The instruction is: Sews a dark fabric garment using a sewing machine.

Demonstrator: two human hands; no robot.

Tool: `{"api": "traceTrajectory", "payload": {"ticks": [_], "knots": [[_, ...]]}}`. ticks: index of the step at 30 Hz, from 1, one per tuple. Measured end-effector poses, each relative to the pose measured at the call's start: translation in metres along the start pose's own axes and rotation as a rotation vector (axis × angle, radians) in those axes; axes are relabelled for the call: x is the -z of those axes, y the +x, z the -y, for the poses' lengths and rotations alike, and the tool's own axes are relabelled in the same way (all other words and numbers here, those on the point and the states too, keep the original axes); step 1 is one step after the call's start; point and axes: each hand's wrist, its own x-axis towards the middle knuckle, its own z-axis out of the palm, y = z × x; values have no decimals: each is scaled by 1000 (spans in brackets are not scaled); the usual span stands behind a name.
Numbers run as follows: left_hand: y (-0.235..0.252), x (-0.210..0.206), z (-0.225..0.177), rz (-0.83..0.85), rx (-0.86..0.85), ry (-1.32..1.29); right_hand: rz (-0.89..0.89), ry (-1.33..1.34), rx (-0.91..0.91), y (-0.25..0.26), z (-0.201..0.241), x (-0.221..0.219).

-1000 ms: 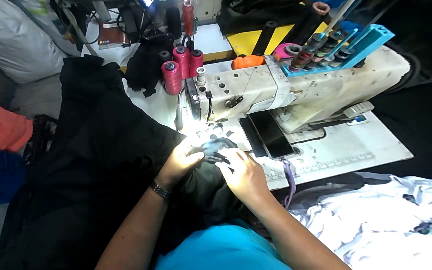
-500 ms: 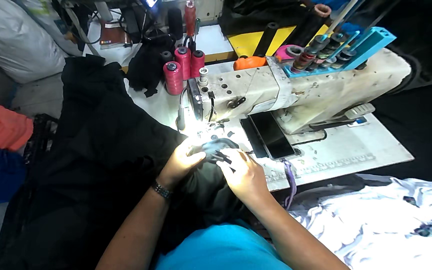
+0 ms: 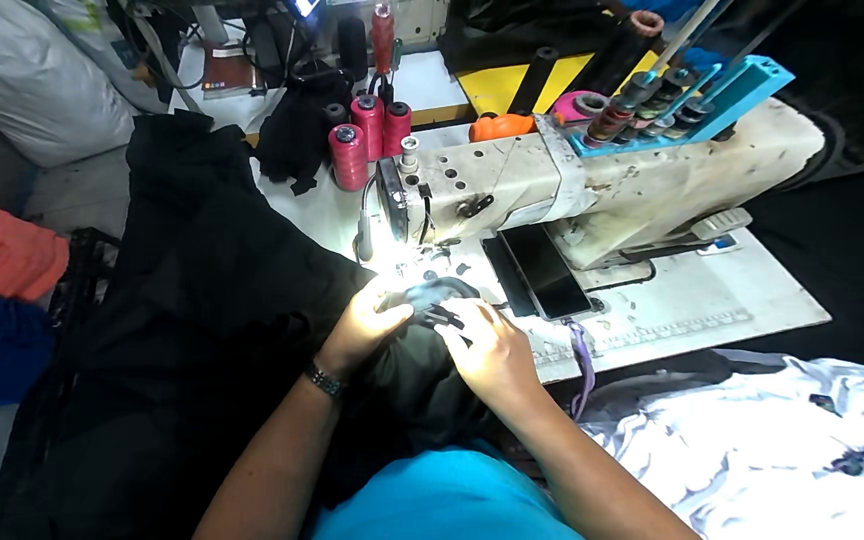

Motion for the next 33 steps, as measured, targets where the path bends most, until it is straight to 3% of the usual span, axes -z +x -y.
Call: {"api": "traceTrajectory", "payload": {"ticks": [17, 23, 28, 33], "knots": [[0, 0, -1, -2, 15, 5, -24, -9, -1, 0, 1, -5], [-1, -1, -1, -13, 13, -8, -106, 213, -81, -1, 0, -6], [0, 0, -1, -8, 19, -8, 27, 240, -121, 1, 5, 7], [0, 0, 0, 6, 8, -20, 34, 181, -76, -3, 4, 7]]}}
